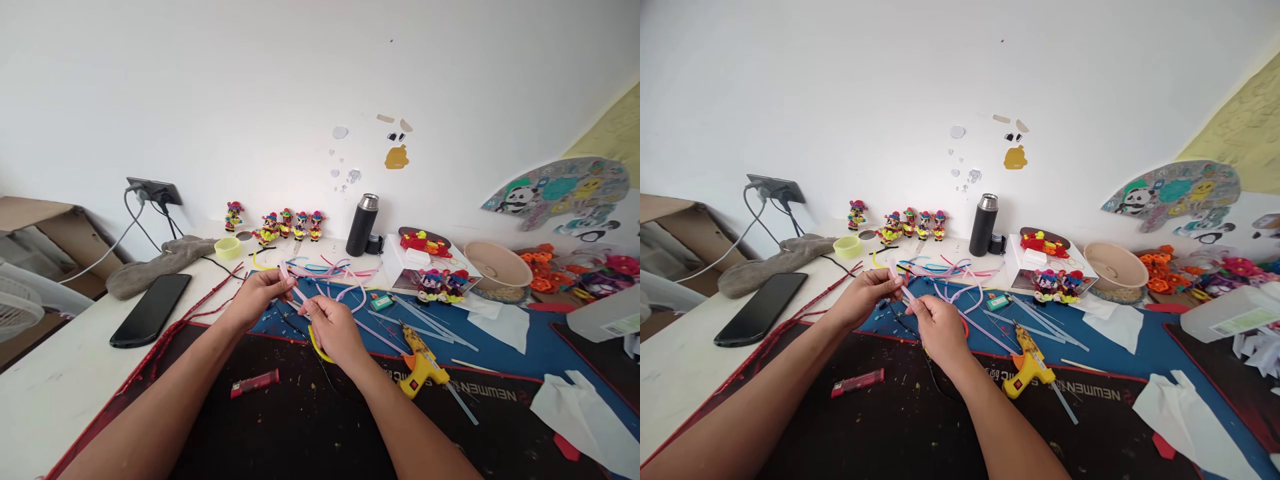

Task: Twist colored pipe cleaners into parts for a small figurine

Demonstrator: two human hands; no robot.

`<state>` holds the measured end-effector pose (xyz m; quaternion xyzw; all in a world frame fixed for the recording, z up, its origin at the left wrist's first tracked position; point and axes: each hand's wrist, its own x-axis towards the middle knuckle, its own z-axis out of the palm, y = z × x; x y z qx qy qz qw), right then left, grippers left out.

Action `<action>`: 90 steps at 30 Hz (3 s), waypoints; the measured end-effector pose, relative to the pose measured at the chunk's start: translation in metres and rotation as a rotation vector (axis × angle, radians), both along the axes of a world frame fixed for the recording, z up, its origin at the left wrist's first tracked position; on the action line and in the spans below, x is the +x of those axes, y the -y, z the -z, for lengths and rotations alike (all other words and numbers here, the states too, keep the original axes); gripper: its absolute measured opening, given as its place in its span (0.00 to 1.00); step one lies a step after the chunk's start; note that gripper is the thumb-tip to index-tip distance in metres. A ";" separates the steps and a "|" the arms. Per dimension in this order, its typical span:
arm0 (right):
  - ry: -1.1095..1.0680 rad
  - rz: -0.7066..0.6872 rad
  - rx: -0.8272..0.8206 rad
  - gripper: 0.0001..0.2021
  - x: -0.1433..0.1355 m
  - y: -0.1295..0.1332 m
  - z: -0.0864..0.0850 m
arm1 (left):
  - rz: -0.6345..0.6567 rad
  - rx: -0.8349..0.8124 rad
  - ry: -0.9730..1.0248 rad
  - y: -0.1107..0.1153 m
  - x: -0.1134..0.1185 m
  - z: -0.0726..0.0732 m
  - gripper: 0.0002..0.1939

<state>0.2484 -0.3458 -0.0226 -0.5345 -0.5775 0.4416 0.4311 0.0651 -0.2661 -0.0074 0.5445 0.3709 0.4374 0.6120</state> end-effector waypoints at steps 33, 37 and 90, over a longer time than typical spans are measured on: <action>-0.452 0.147 -0.083 0.24 -0.003 -0.004 -0.009 | -0.042 -0.310 0.301 0.010 0.019 0.008 0.16; -0.474 0.188 -0.068 0.22 -0.003 -0.003 -0.009 | -0.030 -0.291 0.292 0.010 0.019 0.010 0.20; -0.583 -0.314 -0.256 0.23 0.000 0.006 -0.022 | 0.321 -0.316 0.208 0.015 0.008 -0.005 0.20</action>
